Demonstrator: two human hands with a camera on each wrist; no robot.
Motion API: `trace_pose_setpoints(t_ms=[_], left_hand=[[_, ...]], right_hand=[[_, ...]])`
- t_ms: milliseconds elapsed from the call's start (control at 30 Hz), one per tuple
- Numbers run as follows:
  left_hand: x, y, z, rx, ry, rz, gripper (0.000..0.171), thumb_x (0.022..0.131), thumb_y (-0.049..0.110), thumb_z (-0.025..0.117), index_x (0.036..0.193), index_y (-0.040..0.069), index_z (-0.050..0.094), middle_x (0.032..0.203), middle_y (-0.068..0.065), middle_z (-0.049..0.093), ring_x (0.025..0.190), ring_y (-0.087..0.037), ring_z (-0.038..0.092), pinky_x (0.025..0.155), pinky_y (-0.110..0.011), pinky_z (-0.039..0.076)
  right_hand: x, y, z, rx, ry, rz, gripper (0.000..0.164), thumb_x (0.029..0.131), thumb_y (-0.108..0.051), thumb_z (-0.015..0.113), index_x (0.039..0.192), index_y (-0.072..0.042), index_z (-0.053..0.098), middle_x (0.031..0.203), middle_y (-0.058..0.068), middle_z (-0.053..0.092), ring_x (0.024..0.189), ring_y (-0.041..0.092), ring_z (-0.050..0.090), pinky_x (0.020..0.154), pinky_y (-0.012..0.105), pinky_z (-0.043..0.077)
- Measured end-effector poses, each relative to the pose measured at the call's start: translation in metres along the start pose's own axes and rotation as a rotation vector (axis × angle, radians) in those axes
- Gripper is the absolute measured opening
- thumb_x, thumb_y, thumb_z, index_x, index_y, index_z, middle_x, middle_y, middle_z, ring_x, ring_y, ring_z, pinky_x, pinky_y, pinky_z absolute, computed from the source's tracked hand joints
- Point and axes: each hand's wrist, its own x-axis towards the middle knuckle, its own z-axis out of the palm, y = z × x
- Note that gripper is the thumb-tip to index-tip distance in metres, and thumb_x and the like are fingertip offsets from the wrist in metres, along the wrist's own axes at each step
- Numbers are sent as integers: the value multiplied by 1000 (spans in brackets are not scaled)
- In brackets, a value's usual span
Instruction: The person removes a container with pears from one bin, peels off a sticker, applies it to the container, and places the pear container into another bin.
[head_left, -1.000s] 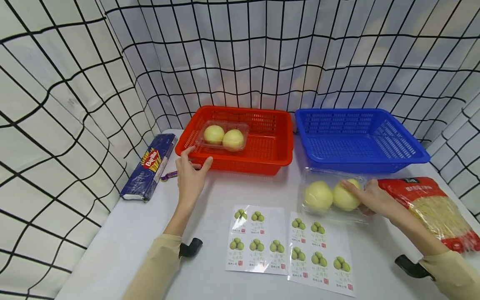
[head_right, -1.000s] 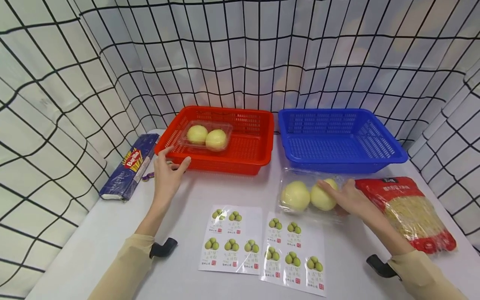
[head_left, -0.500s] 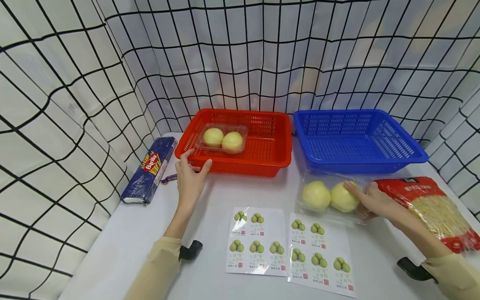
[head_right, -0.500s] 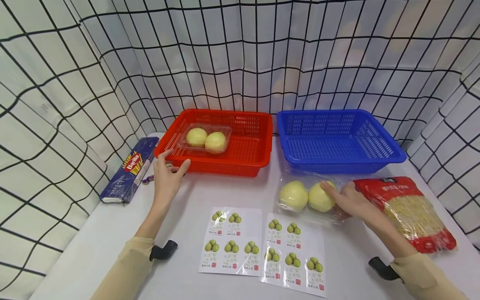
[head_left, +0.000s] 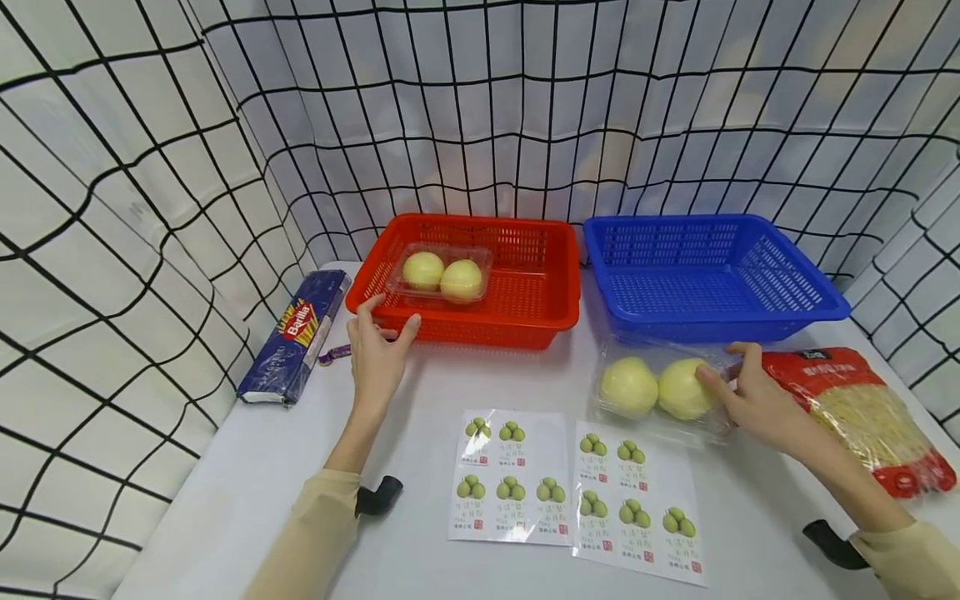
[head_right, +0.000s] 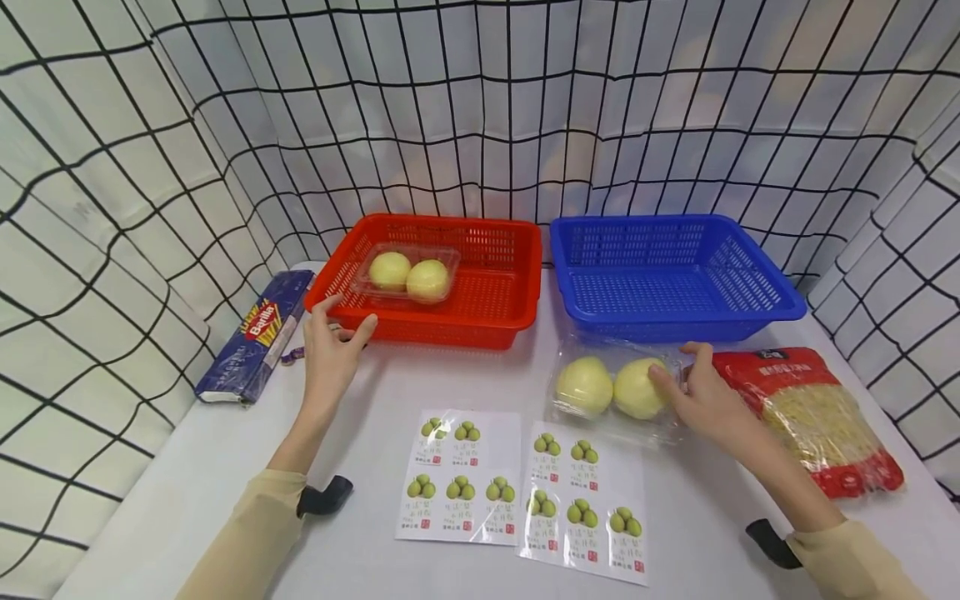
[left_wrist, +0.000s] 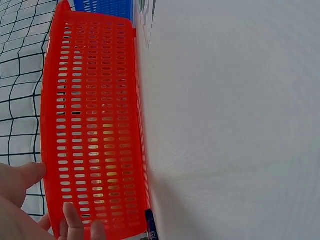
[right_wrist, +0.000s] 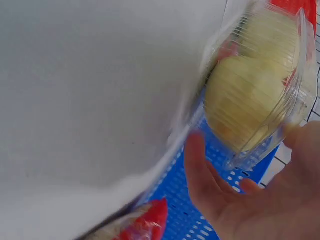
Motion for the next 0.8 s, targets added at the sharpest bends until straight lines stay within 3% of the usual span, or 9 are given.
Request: trace_pose_setpoints(t_ms=[133,233,333,433,567,800], left_hand=[[1,3,-2,1,3,4,70,96,44,71,152,19,38,133,-22,43,102,-28,59,79,-34,37],[1,3,-1,3,-1,-3,70,96,45,70,153,19,38,134,-22,43,103,-28,60,80,-34,37],[0,2,-1,-1,-2,-8,70,96,44,70,153,19,38,134,-22,43,103,-28,60,80,-34,37],[0,1,1,-6,2,-4,69,96,43,71,152,19,39,133,-22,43,102,-27,59,80,-34,36],[0,1,0,0,-1,0,69,96,44,70,152,19,38,134,-23,43,103,-27,60,80,-34,36],[-1,1,0,-6,0,1,70,96,44,70,153,19,38,133,-23,43,102,-27,58,80,-34,35]], right_hand=[[-3,-7,-1,-153,170,-89,67,107,-47,47,144,6,28,128,33,53,103,42,60,73,50,52],[-4,-15,-4,-167,273,-157,62,107,-41,51,142,6,34,131,33,53,114,48,54,82,63,48],[0,-26,-7,-133,325,-265,57,106,-33,55,143,7,36,133,32,53,118,47,52,87,63,45],[6,-38,-9,-147,331,-367,56,105,-29,59,145,4,37,136,27,53,120,42,54,93,60,47],[20,-61,-5,-167,304,-425,57,103,-30,62,148,-4,39,143,20,53,126,37,54,97,60,50],[68,-114,2,-85,209,-519,58,104,-36,58,151,-10,36,150,14,50,132,31,52,106,56,50]])
